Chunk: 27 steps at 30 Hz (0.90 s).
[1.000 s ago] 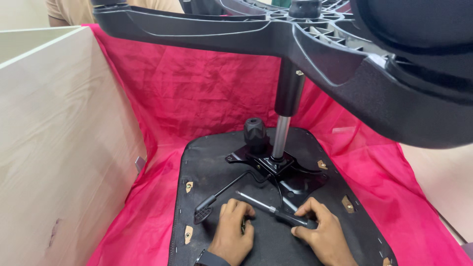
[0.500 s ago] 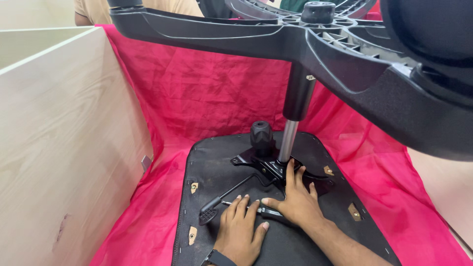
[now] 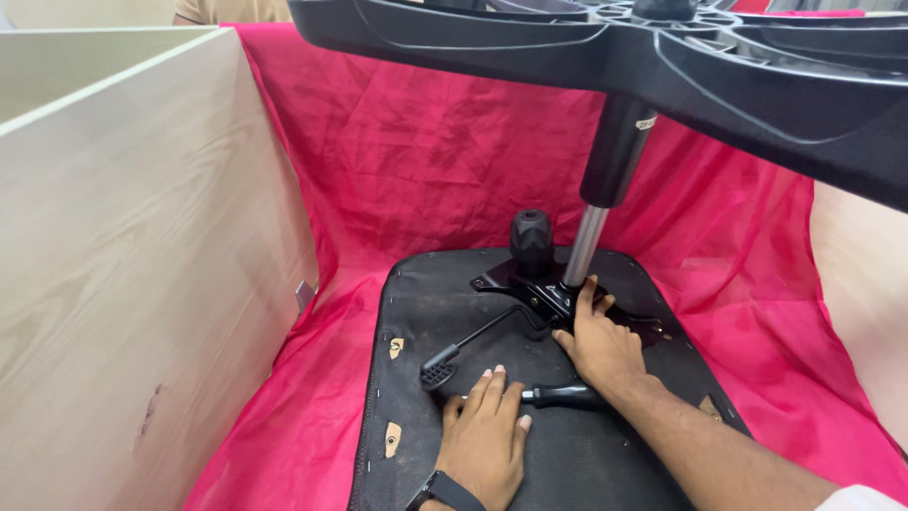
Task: The person uses a screwdriver to tighten screws into the underside of an office chair seat, securing the seat to the chair's central column and base. The person works methodically around the seat perimeter, tightening multiple screws.
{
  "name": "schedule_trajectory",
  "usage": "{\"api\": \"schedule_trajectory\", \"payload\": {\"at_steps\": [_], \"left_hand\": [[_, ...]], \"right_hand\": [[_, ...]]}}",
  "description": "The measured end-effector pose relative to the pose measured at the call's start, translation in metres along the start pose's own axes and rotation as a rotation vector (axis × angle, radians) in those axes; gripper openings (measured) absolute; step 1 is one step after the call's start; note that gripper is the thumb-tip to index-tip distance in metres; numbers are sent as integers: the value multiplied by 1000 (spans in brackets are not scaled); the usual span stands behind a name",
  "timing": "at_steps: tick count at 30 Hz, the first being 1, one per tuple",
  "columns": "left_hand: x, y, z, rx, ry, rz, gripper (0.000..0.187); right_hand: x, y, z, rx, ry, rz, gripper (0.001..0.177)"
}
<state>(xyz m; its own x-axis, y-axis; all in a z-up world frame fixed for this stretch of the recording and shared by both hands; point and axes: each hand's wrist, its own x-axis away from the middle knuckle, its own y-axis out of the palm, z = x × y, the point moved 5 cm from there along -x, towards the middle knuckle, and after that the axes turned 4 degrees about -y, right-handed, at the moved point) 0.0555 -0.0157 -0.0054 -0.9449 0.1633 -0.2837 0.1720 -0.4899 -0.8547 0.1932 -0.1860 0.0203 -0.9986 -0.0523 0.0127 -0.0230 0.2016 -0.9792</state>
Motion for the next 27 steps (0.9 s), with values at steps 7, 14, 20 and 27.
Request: {"api": "schedule_trajectory", "payload": {"at_steps": [7, 14, 20, 27], "left_hand": [[1, 2, -1, -4, 31, 91, 39], [0, 6, -1, 96, 30, 2, 30], [6, 2, 0, 117, 43, 7, 30], [2, 22, -4, 80, -158, 5, 36]], "right_hand": [[6, -14, 12, 29, -6, -32, 107], [8, -20, 45, -47, 25, -20, 103], [10, -13, 37, -75, 75, 38, 99], [80, 29, 33, -284, -1, 154, 59]]}}
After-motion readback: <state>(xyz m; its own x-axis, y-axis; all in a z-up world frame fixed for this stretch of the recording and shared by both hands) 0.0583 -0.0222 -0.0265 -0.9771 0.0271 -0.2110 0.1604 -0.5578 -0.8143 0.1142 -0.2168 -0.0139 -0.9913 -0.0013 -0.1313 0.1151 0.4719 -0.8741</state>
